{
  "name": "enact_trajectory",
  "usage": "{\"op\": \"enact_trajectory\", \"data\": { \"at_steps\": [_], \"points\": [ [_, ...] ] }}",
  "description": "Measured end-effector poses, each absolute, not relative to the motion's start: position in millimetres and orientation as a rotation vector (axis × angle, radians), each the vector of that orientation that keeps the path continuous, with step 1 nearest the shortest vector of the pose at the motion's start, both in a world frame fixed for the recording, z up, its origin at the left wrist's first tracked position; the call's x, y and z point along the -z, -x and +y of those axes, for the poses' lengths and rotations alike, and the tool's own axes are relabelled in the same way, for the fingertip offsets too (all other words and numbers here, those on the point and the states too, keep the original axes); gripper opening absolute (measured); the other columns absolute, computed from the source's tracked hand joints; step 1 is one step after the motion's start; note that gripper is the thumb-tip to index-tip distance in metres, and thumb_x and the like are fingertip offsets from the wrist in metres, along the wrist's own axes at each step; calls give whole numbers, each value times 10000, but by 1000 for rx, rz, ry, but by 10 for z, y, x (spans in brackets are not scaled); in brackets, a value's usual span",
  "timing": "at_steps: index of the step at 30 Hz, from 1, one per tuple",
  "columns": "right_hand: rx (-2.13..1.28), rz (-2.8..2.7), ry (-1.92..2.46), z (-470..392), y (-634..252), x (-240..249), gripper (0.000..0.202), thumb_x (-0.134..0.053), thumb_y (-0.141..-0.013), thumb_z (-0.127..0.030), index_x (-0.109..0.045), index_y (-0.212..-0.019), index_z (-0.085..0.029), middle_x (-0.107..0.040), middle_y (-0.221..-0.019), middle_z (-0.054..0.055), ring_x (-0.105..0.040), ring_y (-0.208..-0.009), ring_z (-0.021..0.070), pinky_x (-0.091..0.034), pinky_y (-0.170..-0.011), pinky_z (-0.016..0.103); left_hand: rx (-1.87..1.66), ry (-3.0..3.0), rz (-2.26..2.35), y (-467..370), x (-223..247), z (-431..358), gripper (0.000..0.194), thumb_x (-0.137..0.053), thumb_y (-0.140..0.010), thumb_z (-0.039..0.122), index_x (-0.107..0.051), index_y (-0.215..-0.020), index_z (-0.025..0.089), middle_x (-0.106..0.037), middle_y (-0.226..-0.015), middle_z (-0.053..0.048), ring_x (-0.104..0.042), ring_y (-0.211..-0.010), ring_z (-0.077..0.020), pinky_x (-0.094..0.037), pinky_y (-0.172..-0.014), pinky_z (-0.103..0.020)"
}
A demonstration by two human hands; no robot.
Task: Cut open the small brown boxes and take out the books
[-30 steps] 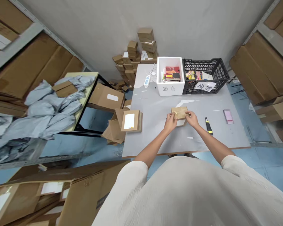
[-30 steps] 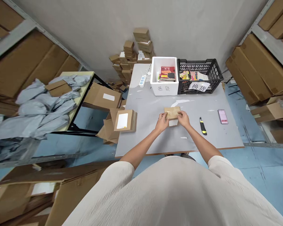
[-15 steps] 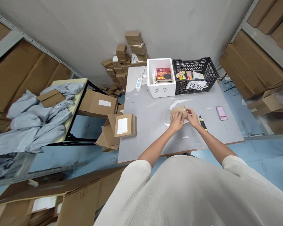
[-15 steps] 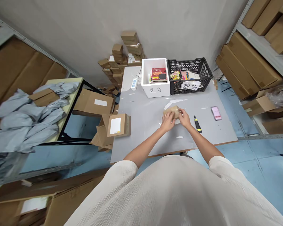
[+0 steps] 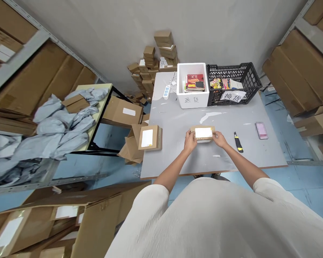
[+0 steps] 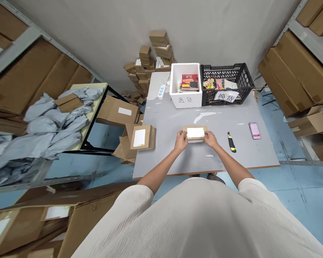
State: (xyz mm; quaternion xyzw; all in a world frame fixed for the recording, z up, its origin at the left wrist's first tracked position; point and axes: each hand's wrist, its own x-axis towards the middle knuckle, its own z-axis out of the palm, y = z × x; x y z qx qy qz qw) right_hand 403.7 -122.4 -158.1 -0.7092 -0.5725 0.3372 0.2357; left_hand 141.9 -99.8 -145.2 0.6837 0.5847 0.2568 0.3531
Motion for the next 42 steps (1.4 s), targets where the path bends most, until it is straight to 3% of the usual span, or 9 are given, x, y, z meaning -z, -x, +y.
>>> {"op": "enact_trajectory", "data": {
  "at_steps": [3, 9, 15, 24, 34, 38, 42],
  "points": [
    [-915, -1590, 1927, -1225, -4010, 1634, 436, -552, -923, -289, -710, -1322, -215, -686, -1428, 127, -581, -1390, 306, -475, -1211, 492, -596, -1691, 1495, -1381, 1522, -1012, 487, -596, -930, 140, -647, -1406, 230, -456, -1613, -160, -676, -1255, -290, -548, -1150, -485],
    [-873, -1588, 1957, -1277, -4136, 1638, 444, -577, -913, -277, -718, -1324, -184, -686, -1420, 156, -582, -1399, 314, -456, -1237, 488, -595, -1720, 1438, -1463, 1573, -1031, 542, -636, -902, 155, -631, -1439, 230, -427, -1671, -144, -646, -1332, -284, -540, -1171, -447],
    [-904, -1472, 1997, -1390, -4436, 1604, 458, -558, -942, -322, -689, -1367, -214, -674, -1447, 142, -699, -1186, 276, -560, -1100, 455, -608, -1768, 1456, -1535, 1648, -1024, 427, -599, -962, 219, -661, -1384, 244, -496, -1600, -140, -645, -1297, -287, -520, -1187, -497],
    [-721, -1300, 2730, -1841, -5313, 1762, 546, -629, -908, -299, -638, -1438, -171, -638, -1408, 222, -615, -1326, 387, -511, -1087, 504, -586, -1819, 1462, -1721, 1653, -1071, 464, -660, -933, 214, -663, -1390, 291, -533, -1551, -112, -646, -1287, -293, -548, -1143, -495],
    [-820, -1416, 2749, -2095, -5545, 2059, 580, -616, -974, -331, -500, -1519, -172, -589, -1447, 229, -584, -1354, 375, -518, -1058, 494, -517, -1864, 1509, -1838, 1523, -1146, 483, -682, -918, 195, -643, -1392, 280, -544, -1532, -128, -630, -1339, -319, -527, -1162, -507],
    [-901, -1318, 2702, -2052, -5571, 2063, 591, -652, -917, -300, -565, -1483, -153, -615, -1431, 246, -619, -1316, 385, -544, -1004, 468, -518, -1850, 1549, -1846, 1515, -1163, 456, -697, -907, 202, -658, -1356, 274, -550, -1530, -125, -635, -1340, -319, -517, -1175, -509],
    [-899, -1176, 2626, -1970, -5609, 1922, 467, -619, -910, -336, -699, -1324, -134, -676, -1369, 242, -707, -1161, 356, -555, -940, 418, -527, -1826, 1549, -1907, 1515, -1177, 456, -702, -898, 205, -658, -1347, 272, -566, -1501, -121, -657, -1294, -307, -532, -1152, -489]
  ]
}}
